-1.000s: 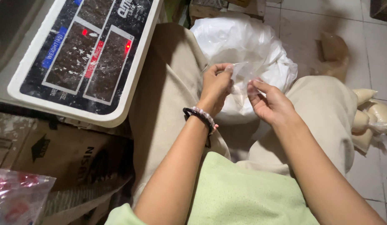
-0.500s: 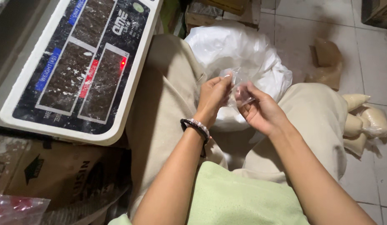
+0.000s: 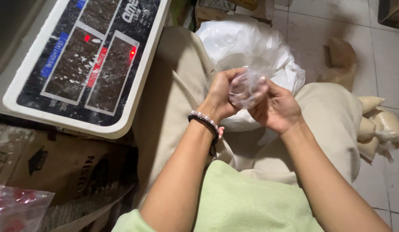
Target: The person places dough pieces into small plastic bags, seals them, and weighs the packaged dough on a digital scale. The person handles multiple dough pieces and plastic bags, arranging them on the scale and nearby surfaces.
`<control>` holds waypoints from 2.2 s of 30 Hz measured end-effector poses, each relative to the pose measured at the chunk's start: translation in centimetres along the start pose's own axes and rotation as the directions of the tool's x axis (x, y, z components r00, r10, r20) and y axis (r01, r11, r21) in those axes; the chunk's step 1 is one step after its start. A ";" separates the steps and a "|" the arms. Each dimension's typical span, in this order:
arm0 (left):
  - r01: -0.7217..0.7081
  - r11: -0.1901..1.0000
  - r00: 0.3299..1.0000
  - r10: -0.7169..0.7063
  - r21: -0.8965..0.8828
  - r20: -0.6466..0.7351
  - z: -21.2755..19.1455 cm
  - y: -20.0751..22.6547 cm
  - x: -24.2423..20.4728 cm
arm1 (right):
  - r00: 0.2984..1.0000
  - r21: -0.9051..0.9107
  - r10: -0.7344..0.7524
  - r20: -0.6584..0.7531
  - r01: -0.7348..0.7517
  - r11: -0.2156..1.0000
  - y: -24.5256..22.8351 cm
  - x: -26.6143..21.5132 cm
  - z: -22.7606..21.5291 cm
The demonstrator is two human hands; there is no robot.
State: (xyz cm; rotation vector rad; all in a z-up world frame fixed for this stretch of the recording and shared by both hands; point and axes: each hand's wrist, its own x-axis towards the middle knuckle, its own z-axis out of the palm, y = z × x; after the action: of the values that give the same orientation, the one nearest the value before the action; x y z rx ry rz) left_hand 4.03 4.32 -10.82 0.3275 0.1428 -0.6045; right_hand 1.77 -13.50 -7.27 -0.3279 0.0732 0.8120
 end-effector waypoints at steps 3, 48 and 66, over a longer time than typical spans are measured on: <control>0.048 0.995 0.999 -0.048 -0.088 0.003 1.6 0.3 -1.1 | 0.999 0.172 -0.039 0.034 0.033 0.985 -0.3 -0.8 0.0; -0.040 0.998 0.984 0.047 -0.040 0.173 2.0 -0.2 -2.6 | 0.984 0.199 -0.121 -0.134 0.147 0.969 -0.6 -0.3 -1.2; 0.018 0.999 1.000 -0.019 0.041 0.023 0.0 -0.9 -0.8 | 0.958 0.113 -0.145 -0.249 0.178 0.978 -1.6 0.3 -5.4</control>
State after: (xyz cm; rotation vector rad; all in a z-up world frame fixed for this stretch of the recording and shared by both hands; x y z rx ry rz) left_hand 2.90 4.05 -10.88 0.3588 0.1107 -0.6297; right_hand 3.52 -16.00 -12.00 -0.2990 0.3221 0.5984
